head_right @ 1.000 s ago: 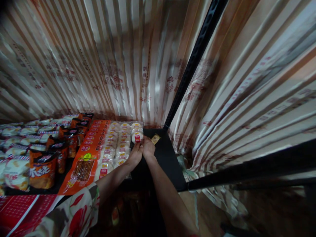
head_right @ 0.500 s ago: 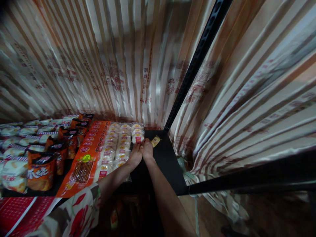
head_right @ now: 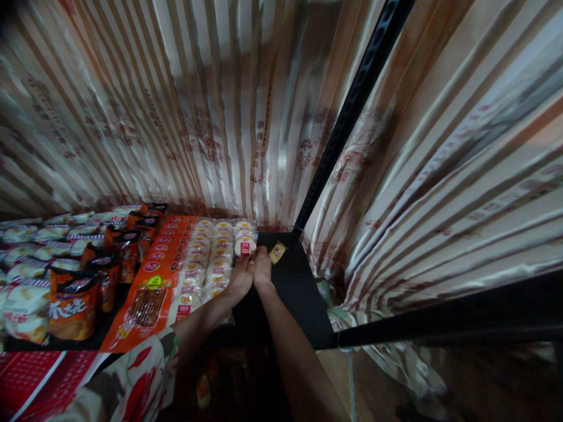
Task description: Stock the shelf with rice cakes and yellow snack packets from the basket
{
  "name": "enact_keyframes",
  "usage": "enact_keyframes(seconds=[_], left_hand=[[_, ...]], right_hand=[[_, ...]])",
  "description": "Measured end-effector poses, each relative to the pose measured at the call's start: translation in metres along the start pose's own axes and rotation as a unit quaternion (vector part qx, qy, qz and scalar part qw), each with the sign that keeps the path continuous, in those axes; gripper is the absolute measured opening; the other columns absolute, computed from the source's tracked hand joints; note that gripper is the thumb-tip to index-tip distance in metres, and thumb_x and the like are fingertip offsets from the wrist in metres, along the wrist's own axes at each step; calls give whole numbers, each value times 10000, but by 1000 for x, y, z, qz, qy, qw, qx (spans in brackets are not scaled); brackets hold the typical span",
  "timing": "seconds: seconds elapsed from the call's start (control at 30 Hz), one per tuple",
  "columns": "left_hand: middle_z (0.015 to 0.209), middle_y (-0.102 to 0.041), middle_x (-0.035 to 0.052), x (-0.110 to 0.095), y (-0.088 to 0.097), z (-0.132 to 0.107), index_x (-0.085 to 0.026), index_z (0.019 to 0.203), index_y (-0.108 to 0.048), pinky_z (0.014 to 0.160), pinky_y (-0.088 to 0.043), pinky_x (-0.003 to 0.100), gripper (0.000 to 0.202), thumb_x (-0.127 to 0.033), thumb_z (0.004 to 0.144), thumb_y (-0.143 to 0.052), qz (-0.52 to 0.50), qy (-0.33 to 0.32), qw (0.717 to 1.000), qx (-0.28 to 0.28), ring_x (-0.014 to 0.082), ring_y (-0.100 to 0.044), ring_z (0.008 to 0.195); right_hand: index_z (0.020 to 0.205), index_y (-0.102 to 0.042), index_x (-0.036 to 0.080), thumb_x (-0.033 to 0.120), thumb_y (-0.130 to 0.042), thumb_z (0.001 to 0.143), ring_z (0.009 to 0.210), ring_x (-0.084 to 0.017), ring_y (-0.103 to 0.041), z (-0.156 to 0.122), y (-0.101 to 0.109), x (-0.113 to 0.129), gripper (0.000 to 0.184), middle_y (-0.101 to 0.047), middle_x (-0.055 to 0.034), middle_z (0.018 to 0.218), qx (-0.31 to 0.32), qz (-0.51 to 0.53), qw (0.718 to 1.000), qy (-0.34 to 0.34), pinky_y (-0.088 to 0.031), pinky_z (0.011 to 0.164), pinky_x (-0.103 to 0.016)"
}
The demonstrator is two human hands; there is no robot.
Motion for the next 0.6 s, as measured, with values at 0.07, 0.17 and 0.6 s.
enact_keyframes(seconds=[0.07, 0.17, 0.6], left_hand=[[1396, -396, 151, -1, 2, -1, -96, 1299, -445, 1136, -169, 398, 459, -228, 883, -302, -6, -3, 1000, -10, 229, -262, 1349], [1401, -369, 186, -4, 2, -3, -51, 1285, -445, 1137, -173, 407, 468, -222, 875, -297, -13, -7, 1000, -23, 244, -257, 1350], [1424, -334, 189, -7, -3, -6, -18, 1315, -386, 1141, -147, 354, 508, -265, 876, -318, 7, 26, 1000, -4, 242, -226, 1361]], right_hand=[[1009, -531, 123, 193, -442, 825, 761, -157, -576, -3, 0, 3, 215, -600, -91, 899, -4, -19, 1000, 7, -445, 684, -242], [1063, -503, 156, 190, -446, 830, 781, -142, -560, -8, 0, 6, 242, -551, -87, 983, -7, -42, 999, 13, -443, 673, -233], [1133, -463, 113, 190, -443, 834, 842, -167, -563, -6, -9, -2, 309, -564, -117, 991, 4, -54, 998, 13, -461, 722, -253]])
Point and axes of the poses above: each hand's wrist, its own z-axis towards the middle knuckle, its own y-axis out of the back of the hand, x = y × z, the point moved 6 cm from there along z, towards the middle knuckle
